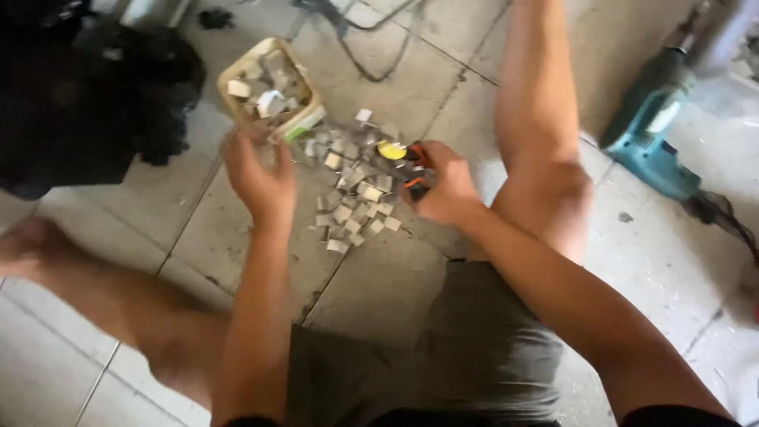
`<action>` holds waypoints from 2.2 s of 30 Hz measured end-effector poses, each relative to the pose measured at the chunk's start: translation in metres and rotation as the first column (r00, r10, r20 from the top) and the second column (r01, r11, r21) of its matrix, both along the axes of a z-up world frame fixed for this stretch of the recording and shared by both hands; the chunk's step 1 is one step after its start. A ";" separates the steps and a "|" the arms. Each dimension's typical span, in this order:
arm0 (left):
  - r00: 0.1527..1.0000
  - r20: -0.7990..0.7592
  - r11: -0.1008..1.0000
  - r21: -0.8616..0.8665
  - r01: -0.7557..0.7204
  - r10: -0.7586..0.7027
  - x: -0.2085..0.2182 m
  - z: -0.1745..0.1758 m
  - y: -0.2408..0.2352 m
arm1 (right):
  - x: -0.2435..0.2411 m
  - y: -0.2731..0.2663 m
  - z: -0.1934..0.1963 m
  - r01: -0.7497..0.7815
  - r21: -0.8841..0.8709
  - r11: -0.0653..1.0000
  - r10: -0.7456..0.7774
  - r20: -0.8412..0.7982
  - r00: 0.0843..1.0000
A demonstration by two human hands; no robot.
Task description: Trimming small square metal pieces using hand-held pliers while sitting on the floor.
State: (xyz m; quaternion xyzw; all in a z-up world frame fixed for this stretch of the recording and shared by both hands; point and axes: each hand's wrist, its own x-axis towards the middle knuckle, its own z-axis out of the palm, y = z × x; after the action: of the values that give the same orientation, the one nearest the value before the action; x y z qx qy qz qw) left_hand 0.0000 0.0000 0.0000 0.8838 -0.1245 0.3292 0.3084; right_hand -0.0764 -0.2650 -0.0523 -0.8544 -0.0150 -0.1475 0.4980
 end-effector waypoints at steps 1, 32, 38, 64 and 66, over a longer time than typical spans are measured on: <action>1.000 -0.004 1.000 -0.005 0.008 -0.008 -0.022 -0.017 -0.002 | -0.001 -0.001 -0.005 0.008 -0.005 1.000 -0.008 -0.004 1.000; 0.699 -0.709 0.919 -0.335 -0.209 -0.099 -0.108 -0.042 0.031 | -0.004 0.018 0.018 -0.207 -0.139 0.968 0.100 -0.544 0.833; 0.759 -0.606 0.743 -0.617 -0.259 -0.238 -0.127 -0.028 0.035 | -0.009 0.014 0.022 -0.193 -0.036 0.981 0.146 -0.520 0.842; 0.848 -0.278 0.513 -0.858 -0.008 -0.451 -0.128 -0.035 0.034 | -0.022 0.012 0.008 -0.453 -0.183 0.873 0.401 -0.260 0.878; 0.852 -0.264 0.532 -0.846 0.020 -0.452 -0.128 -0.032 0.035 | -0.021 0.011 0.005 -0.500 -0.209 0.840 0.443 -0.267 0.856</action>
State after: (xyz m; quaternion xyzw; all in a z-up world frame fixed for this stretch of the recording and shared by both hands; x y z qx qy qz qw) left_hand -0.1285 0.0350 -0.0321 0.6621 -0.0040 0.0861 0.7444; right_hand -0.0972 -0.2539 -0.0478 -0.8945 -0.1937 0.0738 0.3961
